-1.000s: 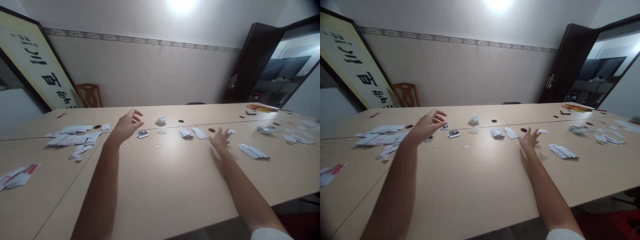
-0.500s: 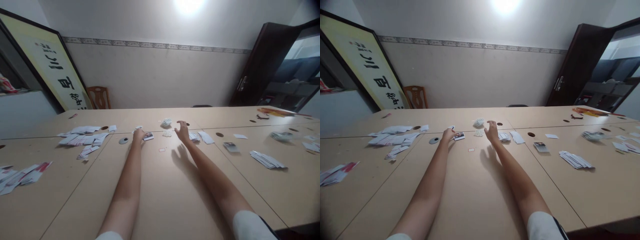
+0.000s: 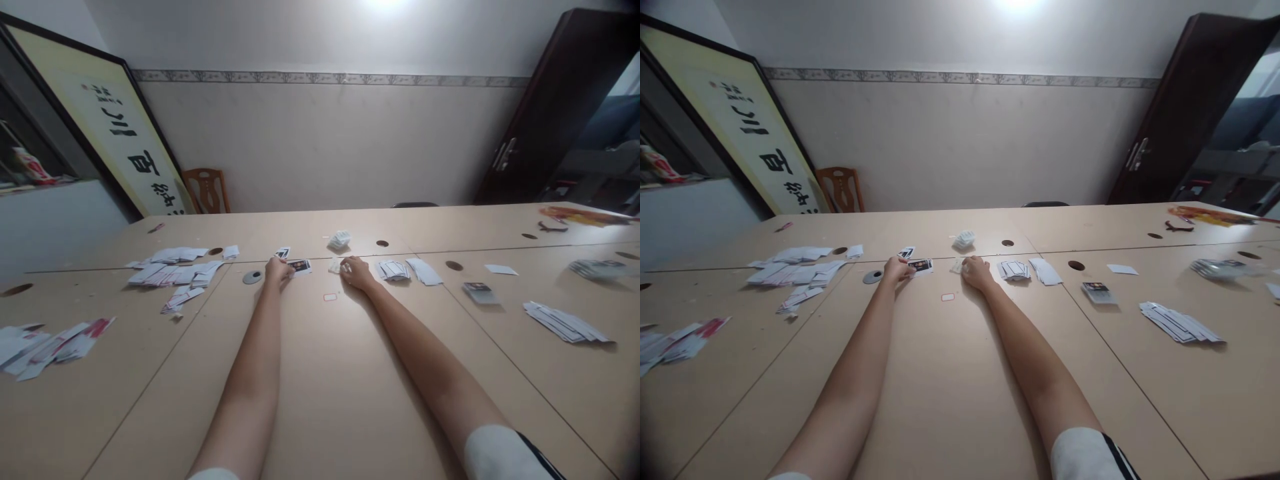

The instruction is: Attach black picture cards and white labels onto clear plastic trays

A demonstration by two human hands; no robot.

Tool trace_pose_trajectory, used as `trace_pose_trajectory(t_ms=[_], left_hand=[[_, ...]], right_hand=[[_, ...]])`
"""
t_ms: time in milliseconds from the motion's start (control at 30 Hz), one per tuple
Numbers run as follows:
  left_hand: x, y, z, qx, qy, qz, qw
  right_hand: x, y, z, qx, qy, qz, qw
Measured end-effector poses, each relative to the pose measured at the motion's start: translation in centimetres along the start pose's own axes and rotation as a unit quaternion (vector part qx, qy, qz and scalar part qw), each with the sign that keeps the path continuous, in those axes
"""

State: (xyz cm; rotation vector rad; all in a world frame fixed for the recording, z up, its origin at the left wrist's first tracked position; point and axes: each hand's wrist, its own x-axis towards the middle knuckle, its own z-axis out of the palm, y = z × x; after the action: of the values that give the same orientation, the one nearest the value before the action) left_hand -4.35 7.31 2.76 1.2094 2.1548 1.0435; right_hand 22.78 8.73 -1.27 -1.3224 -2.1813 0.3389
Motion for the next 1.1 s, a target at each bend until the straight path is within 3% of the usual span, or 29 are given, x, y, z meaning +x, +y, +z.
trace_pose_trajectory(t_ms=[200,333,433,500,667,767,900,1100], left_hand=[[-0.1,1.3,-1.7,-0.097,-0.021,-0.007,0.995],[-0.5,2.4,-2.7,-0.123,-0.036,0.001,0.992],[-1.4,3.3,-3.3,-0.139,-0.086,0.027,0.986],[-2.1,4.1,-3.8,-0.146,-0.133,0.046,0.979],[-4.6,6.9,-5.3,-0.147,-0.247,0.098,0.953],[-6.5,8.8,-6.6,-0.131,-0.323,0.165,0.923],[-9.8,11.2,-8.5,-0.106,-0.334,0.205,0.914],[-14.9,13.5,-10.2,-0.095,-0.303,0.257,0.913]], right_hand=[[-0.3,-0.6,-0.7,0.053,-0.003,-0.059,0.997],[-0.5,-1.3,-0.7,0.045,-0.051,-0.063,0.996],[-0.3,-2.1,-1.3,0.051,-0.092,-0.065,0.992],[0.0,-3.0,-2.2,0.112,-0.124,-0.052,0.985],[0.6,-6.1,-6.0,0.352,-0.047,-0.01,0.935],[0.4,-7.9,-8.7,0.381,-0.092,-0.009,0.92],[-0.7,-9.5,-12.3,0.42,-0.118,-0.024,0.9],[-3.5,-11.1,-17.8,0.372,-0.171,-0.069,0.91]])
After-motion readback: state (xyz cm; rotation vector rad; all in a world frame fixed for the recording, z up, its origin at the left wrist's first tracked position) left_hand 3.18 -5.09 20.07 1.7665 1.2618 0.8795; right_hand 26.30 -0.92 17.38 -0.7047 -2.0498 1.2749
